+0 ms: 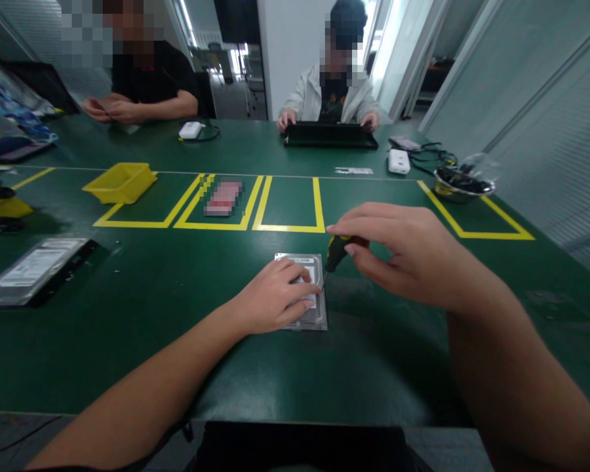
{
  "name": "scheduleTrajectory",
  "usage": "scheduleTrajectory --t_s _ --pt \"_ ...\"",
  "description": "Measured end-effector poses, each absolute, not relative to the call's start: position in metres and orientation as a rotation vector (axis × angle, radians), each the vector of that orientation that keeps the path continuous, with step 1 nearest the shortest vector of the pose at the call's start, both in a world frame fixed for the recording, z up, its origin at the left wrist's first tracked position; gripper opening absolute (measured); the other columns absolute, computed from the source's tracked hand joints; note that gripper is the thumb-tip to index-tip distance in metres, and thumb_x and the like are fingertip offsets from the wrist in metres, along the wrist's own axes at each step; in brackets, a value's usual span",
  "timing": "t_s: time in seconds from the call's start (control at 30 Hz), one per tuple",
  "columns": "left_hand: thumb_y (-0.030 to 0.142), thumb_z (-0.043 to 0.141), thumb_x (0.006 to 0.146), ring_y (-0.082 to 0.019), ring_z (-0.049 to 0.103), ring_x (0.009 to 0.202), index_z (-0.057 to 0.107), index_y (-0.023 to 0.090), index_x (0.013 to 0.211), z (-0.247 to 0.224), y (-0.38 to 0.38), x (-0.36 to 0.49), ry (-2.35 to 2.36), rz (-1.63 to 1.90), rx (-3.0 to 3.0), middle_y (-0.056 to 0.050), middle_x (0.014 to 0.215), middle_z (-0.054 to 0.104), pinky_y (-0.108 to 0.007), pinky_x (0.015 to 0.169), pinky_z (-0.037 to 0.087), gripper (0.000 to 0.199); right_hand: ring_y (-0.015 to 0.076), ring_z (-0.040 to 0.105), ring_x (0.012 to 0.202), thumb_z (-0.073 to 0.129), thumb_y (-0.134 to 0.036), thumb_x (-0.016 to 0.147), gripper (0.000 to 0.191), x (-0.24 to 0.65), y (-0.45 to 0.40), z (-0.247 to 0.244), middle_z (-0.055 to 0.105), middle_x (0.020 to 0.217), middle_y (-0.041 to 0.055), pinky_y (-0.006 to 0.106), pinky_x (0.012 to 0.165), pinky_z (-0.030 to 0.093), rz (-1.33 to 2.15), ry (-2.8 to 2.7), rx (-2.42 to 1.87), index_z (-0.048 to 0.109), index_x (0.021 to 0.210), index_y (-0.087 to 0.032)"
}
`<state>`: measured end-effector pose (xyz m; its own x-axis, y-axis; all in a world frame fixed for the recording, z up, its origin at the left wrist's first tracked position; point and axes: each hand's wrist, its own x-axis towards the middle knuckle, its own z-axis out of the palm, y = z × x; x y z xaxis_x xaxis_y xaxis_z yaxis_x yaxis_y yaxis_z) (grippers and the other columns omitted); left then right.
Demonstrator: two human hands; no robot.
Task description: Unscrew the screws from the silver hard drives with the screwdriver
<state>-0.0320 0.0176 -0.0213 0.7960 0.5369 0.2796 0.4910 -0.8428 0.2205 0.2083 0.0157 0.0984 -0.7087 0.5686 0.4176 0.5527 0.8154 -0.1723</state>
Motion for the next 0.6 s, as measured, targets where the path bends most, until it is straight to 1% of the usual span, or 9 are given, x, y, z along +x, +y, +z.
scheduleTrajectory --t_s 0.1,0.3,0.47,0.6 --pt "0.036 0.047 0.098 -0.025 0.052 0.102 0.066 0.023 0.12 -0.0206 0.0172 -0.0319 0.819 0.508 2.845 -0.008 0.11 0.06 -0.042 0.089 0.041 0.032 0.019 0.063 0.091 0.052 -0.017 0.09 0.026 0.2075 0.0159 0.0994 0.068 0.101 0.0082 0.03 0.08 0.048 0.048 -2.547 -0.853 0.065 0.113 -0.015" --pt "0.036 0.046 0.098 -0.025 0.051 0.102 0.066 0.023 0.121 -0.0198 0.0172 -0.0319 0.816 0.502 2.85 -0.009 0.111 0.06 -0.042 0.089 0.041 0.033 0.0186 0.061 0.087 0.051 -0.021 0.093 0.018 0.2046 0.0172 0.1006 0.067 0.096 0.0075 0.031 0.077 0.047 0.058 -2.566 -0.841 0.067 0.1 -0.017" --pt "0.036 0.047 0.098 -0.025 0.051 0.102 0.066 0.023 0.121 -0.0202 0.017 -0.0318 0.819 0.504 2.851 -0.009 0.111 0.06 -0.042 0.089 0.042 0.032 0.0183 0.064 0.088 0.058 -0.021 0.09 0.013 0.2037 0.0181 0.0977 0.07 0.099 0.0089 0.03 0.078 0.048 0.013 -2.493 -0.856 0.067 0.096 -0.015" --pt "0.037 0.046 0.098 -0.025 0.051 0.103 0.065 0.023 0.121 -0.0212 0.0172 -0.0318 0.821 0.49 2.851 -0.009 0.112 0.059 -0.043 0.089 0.041 0.033 0.0166 0.062 0.08 0.063 -0.025 0.088 0.013 0.2031 0.0187 0.0957 0.069 0.09 0.0054 0.028 0.072 0.046 -0.013 -2.475 -0.909 0.065 0.097 -0.016"
